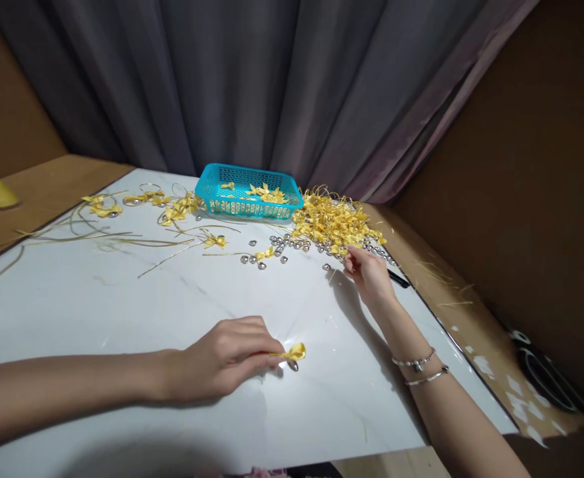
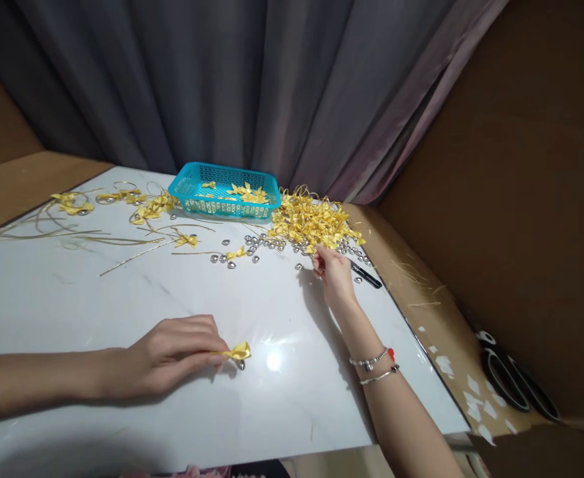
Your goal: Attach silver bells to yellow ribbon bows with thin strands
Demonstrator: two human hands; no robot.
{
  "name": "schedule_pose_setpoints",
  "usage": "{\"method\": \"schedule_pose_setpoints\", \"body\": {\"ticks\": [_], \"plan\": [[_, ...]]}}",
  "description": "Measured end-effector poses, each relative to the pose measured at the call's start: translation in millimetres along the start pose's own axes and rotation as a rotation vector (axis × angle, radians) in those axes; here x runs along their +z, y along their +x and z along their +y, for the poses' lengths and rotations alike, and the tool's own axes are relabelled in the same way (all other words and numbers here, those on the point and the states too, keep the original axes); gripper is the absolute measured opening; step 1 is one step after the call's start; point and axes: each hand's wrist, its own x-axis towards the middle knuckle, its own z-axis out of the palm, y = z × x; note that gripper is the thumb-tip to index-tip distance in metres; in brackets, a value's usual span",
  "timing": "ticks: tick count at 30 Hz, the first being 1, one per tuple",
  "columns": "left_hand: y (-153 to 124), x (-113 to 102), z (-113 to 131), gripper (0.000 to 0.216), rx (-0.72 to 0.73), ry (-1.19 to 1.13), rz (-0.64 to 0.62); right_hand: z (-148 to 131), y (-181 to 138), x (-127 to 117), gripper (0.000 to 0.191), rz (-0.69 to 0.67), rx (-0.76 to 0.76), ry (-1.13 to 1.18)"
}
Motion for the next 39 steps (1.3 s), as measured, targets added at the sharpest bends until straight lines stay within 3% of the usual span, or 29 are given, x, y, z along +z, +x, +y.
{"method": "schedule_pose_setpoints", "body": {"ticks": [7, 12, 15, 19, 21, 23, 25, 28, 32, 39], "plan": [[-0.1, -5.4, 3.8, 0.024, -0.237, -0.096, -0.048, -1.0, 20.5, -26.7, 0.029, 0.210, -0.098, 0.022], [0.3, -8.8, -0.5, 0.027, -0.465, -0.224, -0.033, -6.3, 18.4, -25.1, 0.025, 0.230, -0.116, 0.014], [1.7, -8.7, -4.7, 0.027, -0.553, -0.266, 0.025, -18.9, 2.8, -14.6, 0.023, 0.109, -0.092, 0.036], [4.9, -8.6, -8.2, 0.027, -0.649, -0.320, 0.106, -36.2, -40.7, 10.3, 0.025, -0.217, -0.133, 0.012], [6.7, -9.2, -8.7, 0.026, -0.671, -0.341, 0.132, -39.3, -64.7, 23.5, 0.029, -0.416, -0.135, -0.074], [8.3, -10.1, -8.9, 0.025, -0.676, -0.338, 0.155, -38.0, -82.6, 33.8, 0.017, -0.631, -0.100, -0.230], [9.6, -10.9, -9.5, 0.025, -0.675, -0.323, 0.173, -33.7, -91.9, 40.1, 0.015, -0.755, -0.112, -0.376], [10.6, -11.4, -11.3, 0.026, -0.680, -0.317, 0.179, -26.1, -93.8, 43.5, 0.015, -0.816, -0.174, -0.535], [10.5, -10.7, -14.2, 0.027, -0.695, -0.328, 0.183, -19.4, -93.2, 45.4, 0.014, -0.793, -0.243, -0.613], [9.3, -10.6, -14.8, 0.025, -0.717, -0.351, 0.166, -11.7, -99.9, 53.1, 0.014, -0.732, -0.191, -0.668]]}}
